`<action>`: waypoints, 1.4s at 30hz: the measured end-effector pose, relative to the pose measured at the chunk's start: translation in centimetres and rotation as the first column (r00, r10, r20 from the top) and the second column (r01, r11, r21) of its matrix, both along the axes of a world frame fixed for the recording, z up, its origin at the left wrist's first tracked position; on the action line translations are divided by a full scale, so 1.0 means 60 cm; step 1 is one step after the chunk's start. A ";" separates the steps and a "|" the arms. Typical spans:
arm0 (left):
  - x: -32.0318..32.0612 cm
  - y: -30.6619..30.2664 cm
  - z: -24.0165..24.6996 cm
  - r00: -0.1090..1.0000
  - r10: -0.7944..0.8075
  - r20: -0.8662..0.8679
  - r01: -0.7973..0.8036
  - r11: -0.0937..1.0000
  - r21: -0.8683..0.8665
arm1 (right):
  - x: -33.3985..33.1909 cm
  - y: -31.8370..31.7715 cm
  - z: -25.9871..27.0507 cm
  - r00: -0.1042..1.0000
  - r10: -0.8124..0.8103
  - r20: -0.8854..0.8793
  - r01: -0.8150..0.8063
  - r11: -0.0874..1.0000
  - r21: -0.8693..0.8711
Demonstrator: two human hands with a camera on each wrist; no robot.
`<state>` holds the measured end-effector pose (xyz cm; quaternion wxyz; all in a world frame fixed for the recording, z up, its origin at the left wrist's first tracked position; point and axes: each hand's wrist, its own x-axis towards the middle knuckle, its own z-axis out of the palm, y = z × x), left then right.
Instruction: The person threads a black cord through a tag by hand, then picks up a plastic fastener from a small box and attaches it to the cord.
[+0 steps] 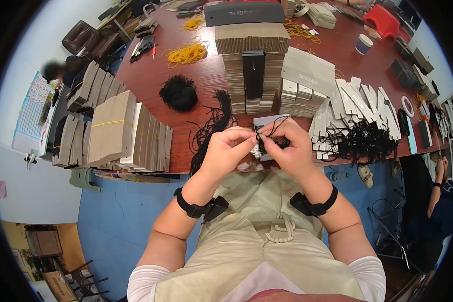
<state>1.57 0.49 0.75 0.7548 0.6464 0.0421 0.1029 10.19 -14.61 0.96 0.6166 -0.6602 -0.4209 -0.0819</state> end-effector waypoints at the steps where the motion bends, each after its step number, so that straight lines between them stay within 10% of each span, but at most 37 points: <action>1: 0.001 0.000 0.000 0.998 0.017 0.056 -0.021 0.998 0.065 | 0.001 -0.001 -0.003 0.980 -0.010 -0.200 0.007 1.000 -0.015; 3: 0.000 0.003 0.003 0.996 0.048 0.073 -0.062 0.980 0.191 | 0.004 -0.008 -0.007 0.823 -0.036 -0.566 0.011 0.999 -0.047; 7: 0.000 0.010 0.005 0.994 0.068 0.083 -0.086 0.965 0.248 | 0.008 -0.013 0.023 0.967 -0.068 -0.247 0.068 0.998 -0.011; 8: -0.001 0.011 0.006 0.994 0.065 0.084 -0.085 0.960 0.268 | 0.014 -0.021 0.020 0.946 0.096 -0.309 -0.132 0.986 -0.099; 11: 0.000 0.012 0.017 0.994 0.052 0.092 -0.078 0.946 0.316 | 0.014 -0.018 0.049 0.526 0.343 -0.779 -0.468 0.881 0.071; 15: -0.003 0.014 0.019 0.994 0.048 0.098 -0.077 0.946 0.315 | 0.024 -0.021 0.059 0.274 0.332 -0.903 -0.517 0.842 0.154; 30: -0.006 0.013 0.015 0.999 0.033 0.029 -0.041 0.944 0.328 | 0.031 -0.023 0.041 0.762 0.100 -0.640 -0.407 0.842 -0.353; 42: -0.011 0.014 0.017 0.998 -0.017 -0.054 0.030 0.967 0.252 | 0.025 -0.022 0.025 0.867 0.151 -0.475 -0.319 0.900 -0.296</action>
